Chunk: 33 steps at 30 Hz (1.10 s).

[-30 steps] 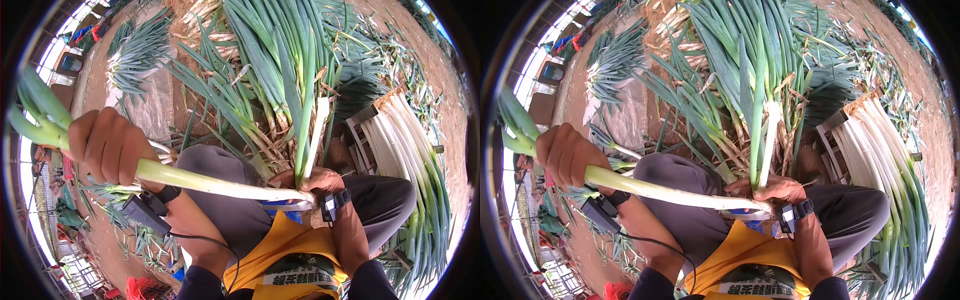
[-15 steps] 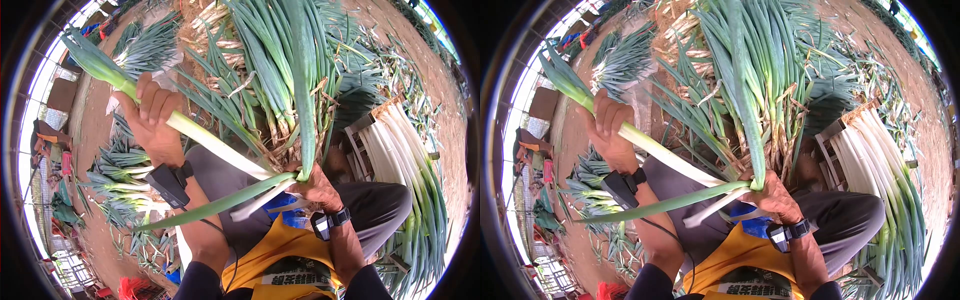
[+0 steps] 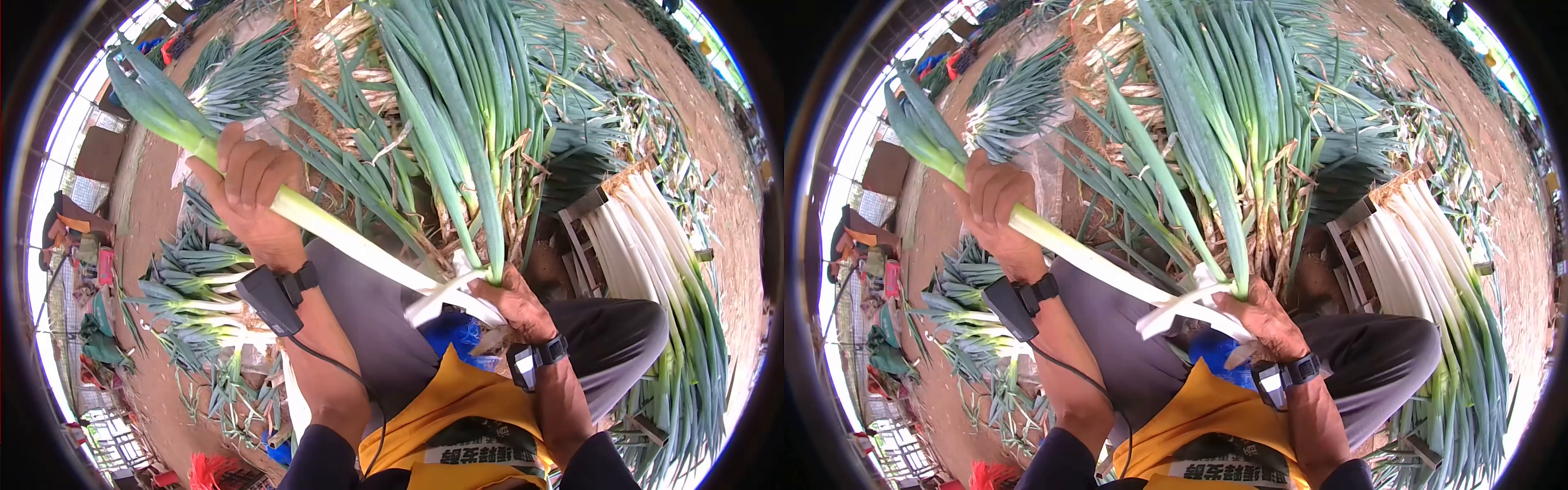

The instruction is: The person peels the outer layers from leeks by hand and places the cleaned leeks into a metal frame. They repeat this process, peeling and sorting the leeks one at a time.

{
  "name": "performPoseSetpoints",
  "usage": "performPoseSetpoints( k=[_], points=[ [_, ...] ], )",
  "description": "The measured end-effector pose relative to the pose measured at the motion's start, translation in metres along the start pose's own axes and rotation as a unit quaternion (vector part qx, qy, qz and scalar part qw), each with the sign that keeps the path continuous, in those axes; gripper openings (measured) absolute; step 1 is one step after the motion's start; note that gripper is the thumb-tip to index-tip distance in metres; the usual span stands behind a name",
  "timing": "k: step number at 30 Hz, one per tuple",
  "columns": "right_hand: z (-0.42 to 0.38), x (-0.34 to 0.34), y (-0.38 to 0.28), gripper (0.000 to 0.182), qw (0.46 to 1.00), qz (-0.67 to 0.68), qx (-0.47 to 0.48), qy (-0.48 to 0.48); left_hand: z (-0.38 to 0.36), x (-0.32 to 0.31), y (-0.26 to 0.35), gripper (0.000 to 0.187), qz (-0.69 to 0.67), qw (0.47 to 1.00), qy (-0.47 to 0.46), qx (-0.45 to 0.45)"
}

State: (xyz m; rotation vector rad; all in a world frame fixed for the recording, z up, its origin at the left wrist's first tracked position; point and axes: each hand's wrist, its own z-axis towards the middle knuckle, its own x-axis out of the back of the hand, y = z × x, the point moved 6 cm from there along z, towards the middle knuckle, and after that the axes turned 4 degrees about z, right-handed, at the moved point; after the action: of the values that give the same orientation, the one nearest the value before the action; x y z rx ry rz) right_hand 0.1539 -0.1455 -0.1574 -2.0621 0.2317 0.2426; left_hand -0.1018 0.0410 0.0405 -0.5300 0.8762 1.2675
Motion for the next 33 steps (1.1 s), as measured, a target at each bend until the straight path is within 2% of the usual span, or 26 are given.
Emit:
performPoseSetpoints(
  k=[2, 5, 8, 12, 16, 19, 20, 23, 26, 29, 30, 31, 33],
  points=[
    [-0.003, -0.003, 0.0, 0.034, 0.996, 0.07, -0.045, 0.019, 0.001, -0.002, 0.0, 0.043, -0.024, 0.999, -0.028, 0.0],
    [-0.002, -0.003, 0.0, 0.035, 0.992, 0.105, -0.071, -0.008, 0.001, -0.002, 0.0, 0.046, 0.02, 1.0, -0.018, -0.01],
    [-0.001, 0.008, -0.001, 0.033, 0.987, 0.144, -0.057, 0.037, 0.0, -0.004, 0.005, 0.049, 0.028, 0.999, -0.041, 0.017],
    [0.01, 0.02, 0.002, 0.024, 0.972, 0.23, 0.018, 0.05, 0.0, -0.004, 0.007, 0.048, 0.053, 0.998, -0.015, -0.001],
    [0.02, 0.026, 0.005, 0.029, 0.93, 0.359, 0.071, -0.018, -0.004, -0.001, 0.012, 0.046, 0.06, 0.998, 0.018, -0.013],
    [0.02, 0.027, -0.006, 0.033, 0.903, 0.419, 0.07, -0.06, -0.007, -0.001, 0.018, 0.045, 0.066, 0.997, 0.025, -0.017],
    [0.017, 0.023, -0.011, 0.035, 0.894, 0.439, 0.036, -0.08, -0.008, -0.002, 0.02, 0.044, 0.069, 0.997, 0.026, -0.017],
    [0.017, 0.026, -0.017, 0.04, 0.887, 0.448, 0.028, -0.113, -0.011, -0.008, 0.023, 0.043, 0.093, 0.995, 0.028, -0.018],
    [0.017, 0.041, -0.018, 0.041, 0.889, 0.444, 0.049, -0.101, -0.011, -0.014, 0.025, 0.041, 0.12, 0.992, 0.027, -0.026],
    [0.016, 0.078, -0.007, 0.044, 0.911, 0.403, 0.09, 0.012, -0.013, -0.022, 0.033, 0.042, 0.136, 0.989, 0.04, -0.035],
    [0.014, 0.087, -0.008, 0.041, 0.92, 0.377, 0.105, -0.006, -0.014, -0.023, 0.037, 0.042, 0.14, 0.988, 0.047, -0.041],
    [0.017, 0.109, 0.0, 0.032, 0.94, 0.319, 0.106, 0.063, -0.016, -0.024, 0.041, 0.042, 0.146, 0.987, 0.053, -0.046],
    [0.022, 0.142, 0.024, 0.021, 0.94, 0.278, 0.149, 0.128, -0.021, -0.024, 0.051, 0.043, 0.176, 0.981, 0.063, -0.06]
  ],
)
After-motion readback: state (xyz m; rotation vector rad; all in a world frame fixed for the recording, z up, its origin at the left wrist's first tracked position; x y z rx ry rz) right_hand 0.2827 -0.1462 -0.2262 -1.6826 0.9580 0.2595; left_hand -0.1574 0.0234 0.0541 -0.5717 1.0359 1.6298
